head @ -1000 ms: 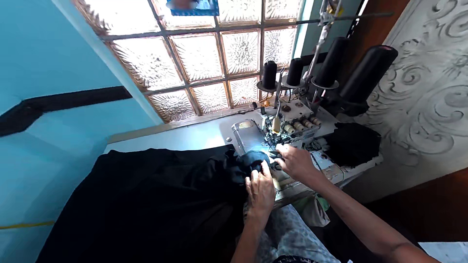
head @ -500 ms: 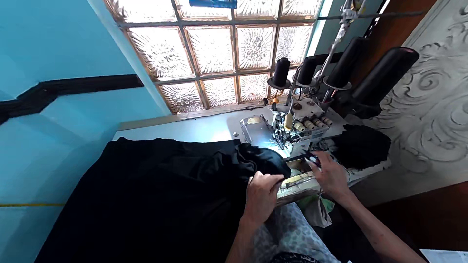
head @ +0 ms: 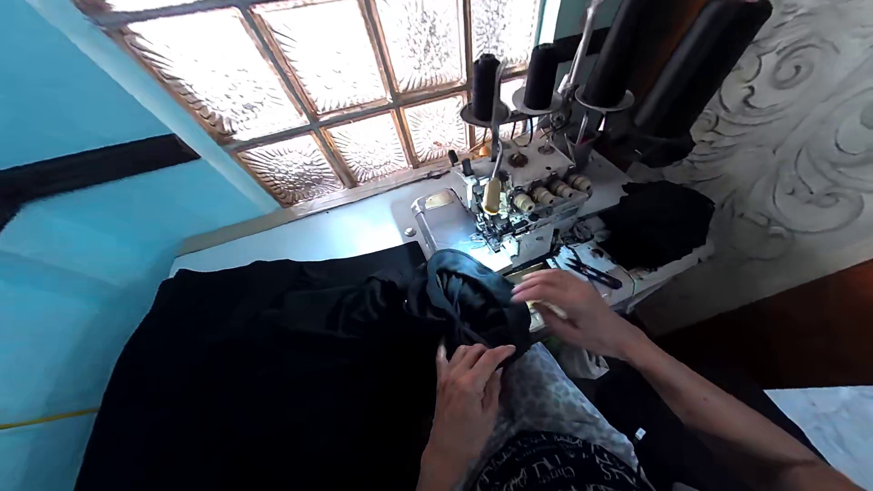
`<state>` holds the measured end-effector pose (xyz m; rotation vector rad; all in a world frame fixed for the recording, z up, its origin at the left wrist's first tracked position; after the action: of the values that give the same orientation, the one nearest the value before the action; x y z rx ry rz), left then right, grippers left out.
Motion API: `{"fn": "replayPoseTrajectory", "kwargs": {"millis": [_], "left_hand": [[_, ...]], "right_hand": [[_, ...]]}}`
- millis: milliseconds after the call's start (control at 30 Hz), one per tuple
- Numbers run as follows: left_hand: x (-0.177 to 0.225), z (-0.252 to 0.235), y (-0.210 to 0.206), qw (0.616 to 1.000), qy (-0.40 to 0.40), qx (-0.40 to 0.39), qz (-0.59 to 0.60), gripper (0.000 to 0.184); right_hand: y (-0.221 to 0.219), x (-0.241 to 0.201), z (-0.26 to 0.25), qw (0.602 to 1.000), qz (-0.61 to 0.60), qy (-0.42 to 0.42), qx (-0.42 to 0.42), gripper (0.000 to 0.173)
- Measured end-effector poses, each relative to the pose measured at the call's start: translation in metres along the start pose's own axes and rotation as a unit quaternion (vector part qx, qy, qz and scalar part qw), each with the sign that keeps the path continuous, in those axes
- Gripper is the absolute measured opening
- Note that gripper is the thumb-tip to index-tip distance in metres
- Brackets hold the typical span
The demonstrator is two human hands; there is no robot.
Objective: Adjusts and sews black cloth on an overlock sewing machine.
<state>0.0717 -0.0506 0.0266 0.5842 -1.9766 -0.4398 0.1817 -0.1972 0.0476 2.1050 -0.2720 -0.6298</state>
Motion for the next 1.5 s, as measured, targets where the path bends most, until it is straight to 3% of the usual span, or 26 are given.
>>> {"fn": "replayPoseTrajectory", "kwargs": {"millis": [100, 167, 200, 300, 367, 433, 500, 567, 667, 833, 933, 1067, 1300, 1500], "left_hand": [[0.005, 0.006, 0.004, 0.997, 0.004, -0.009, 0.081, 0.025], [0.007, 0.01, 0.013, 0.992, 0.017, 0.001, 0.125, 0.022], [0.006, 0.012, 0.019, 0.99, 0.022, 0.019, 0.14, 0.023], [0.004, 0.012, 0.036, 0.979, 0.048, 0.095, 0.174, 0.026], [0.003, 0.005, 0.039, 0.97, 0.073, 0.137, 0.186, 0.038], [0.002, 0.0, 0.041, 0.968, 0.061, 0.164, 0.179, 0.032], [0.001, -0.005, 0.045, 0.97, 0.027, 0.189, 0.152, 0.015], [-0.002, -0.007, 0.048, 0.971, 0.007, 0.206, 0.125, 0.011], [0.0, -0.007, 0.043, 0.977, -0.016, 0.194, 0.09, 0.011], [0.015, -0.01, 0.022, 0.989, -0.05, 0.136, -0.009, 0.018], [0.02, -0.014, 0.014, 0.989, -0.058, 0.119, -0.066, 0.022], [0.02, -0.018, -0.003, 0.989, -0.056, 0.093, -0.096, 0.024], [0.019, -0.025, -0.017, 0.991, -0.049, 0.076, -0.101, 0.027], [0.017, -0.023, -0.016, 0.991, -0.042, 0.078, -0.096, 0.023]], "right_hand": [[-0.027, -0.039, -0.02, 0.977, -0.061, 0.124, -0.165, 0.029], [-0.042, -0.041, -0.025, 0.952, -0.102, 0.13, -0.259, 0.034], [-0.043, -0.04, -0.027, 0.946, -0.141, 0.126, -0.263, 0.036], [-0.024, -0.036, -0.035, 0.95, -0.231, 0.147, -0.15, 0.036], [-0.008, -0.038, -0.04, 0.968, -0.196, 0.151, -0.034, 0.027], [0.003, -0.043, -0.041, 0.977, -0.136, 0.157, 0.043, 0.02], [0.002, -0.045, -0.037, 0.981, -0.096, 0.161, 0.047, 0.017], [-0.004, -0.038, -0.032, 0.988, -0.054, 0.143, 0.025, 0.012], [-0.008, -0.021, -0.027, 0.994, -0.015, 0.098, 0.053, 0.005], [-0.007, -0.011, -0.031, 0.988, 0.015, 0.03, 0.153, 0.015], [-0.014, -0.002, -0.036, 0.981, 0.054, -0.012, 0.186, 0.01], [-0.02, 0.031, -0.04, 0.976, 0.0, -0.113, 0.184, 0.006], [-0.026, 0.06, -0.032, 0.953, -0.124, -0.219, 0.168, 0.005], [-0.023, 0.062, -0.029, 0.949, -0.157, -0.217, 0.165, 0.004]]}}
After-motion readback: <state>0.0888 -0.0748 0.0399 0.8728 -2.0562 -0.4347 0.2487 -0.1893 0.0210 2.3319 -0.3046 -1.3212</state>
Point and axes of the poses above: each hand's wrist, its own z-axis away from the middle knuckle, its own y-axis out of the back of the hand, x = y × z, the point moved 7 cm from there along -z, towards the middle knuckle, and after that the axes turned 10 degrees about z, right-handed, at the moved point
